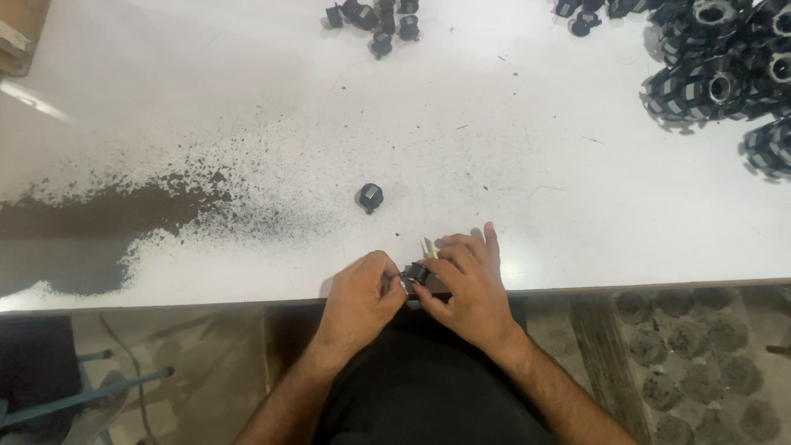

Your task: The person sits at a white workbench assembling small black wheel components. They fit a metal hub into a black rubber wheel body, use a small flat blade to press and seat the parts, and set finished wheels aside with a growing pile of completed units on the table.

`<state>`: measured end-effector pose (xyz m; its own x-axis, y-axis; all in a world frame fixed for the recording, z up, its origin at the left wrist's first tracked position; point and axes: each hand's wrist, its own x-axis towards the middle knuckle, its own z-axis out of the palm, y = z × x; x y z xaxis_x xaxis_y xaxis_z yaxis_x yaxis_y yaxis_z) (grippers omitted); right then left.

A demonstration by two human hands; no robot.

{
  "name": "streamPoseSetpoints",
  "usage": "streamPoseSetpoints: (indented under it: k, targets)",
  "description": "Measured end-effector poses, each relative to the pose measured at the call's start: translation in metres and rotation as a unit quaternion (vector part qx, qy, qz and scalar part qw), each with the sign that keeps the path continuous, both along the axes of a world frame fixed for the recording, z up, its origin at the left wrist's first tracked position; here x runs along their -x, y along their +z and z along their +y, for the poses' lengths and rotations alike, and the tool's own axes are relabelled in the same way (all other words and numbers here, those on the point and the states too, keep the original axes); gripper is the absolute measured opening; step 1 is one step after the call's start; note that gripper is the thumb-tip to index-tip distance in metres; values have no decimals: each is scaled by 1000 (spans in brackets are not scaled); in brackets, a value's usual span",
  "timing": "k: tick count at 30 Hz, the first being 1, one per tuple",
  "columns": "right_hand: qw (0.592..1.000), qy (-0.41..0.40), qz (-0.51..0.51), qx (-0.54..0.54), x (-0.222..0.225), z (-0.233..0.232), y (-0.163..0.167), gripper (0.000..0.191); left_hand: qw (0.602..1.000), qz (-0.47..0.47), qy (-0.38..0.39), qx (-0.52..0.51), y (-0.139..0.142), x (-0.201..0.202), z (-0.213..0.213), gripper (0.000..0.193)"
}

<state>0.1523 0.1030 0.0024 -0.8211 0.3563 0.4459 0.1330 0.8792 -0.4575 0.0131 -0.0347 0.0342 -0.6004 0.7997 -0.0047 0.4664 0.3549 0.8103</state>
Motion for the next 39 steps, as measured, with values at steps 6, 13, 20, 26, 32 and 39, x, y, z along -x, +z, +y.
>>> streamPoseSetpoints:
  k: [6,13,20,26,32,39]
  targets:
    - [990,5,138,28,-8,-6,-9,32,999,-1,20,-35,-8,-7,0,12]
    - [978,57,182,85,-12,-28,-29,34,995,-17,5,-100,-18,-8,-4,10]
    - [982,51,167,71,-11,-27,-30,35,990,-32,-2,-137,-22,-9,-8,8]
    - [984,61,158,60,-9,-27,-26,38,988,-17,-5,-152,-25,-8,-8,8]
    - [983,72,160,52,-10,-27,-29,39,985,-19,-19,-169,-29,-8,-10,8]
    - [978,-82,194,7,-15,24,-33,22,954,280,36,-97,-15,40,-8,27]
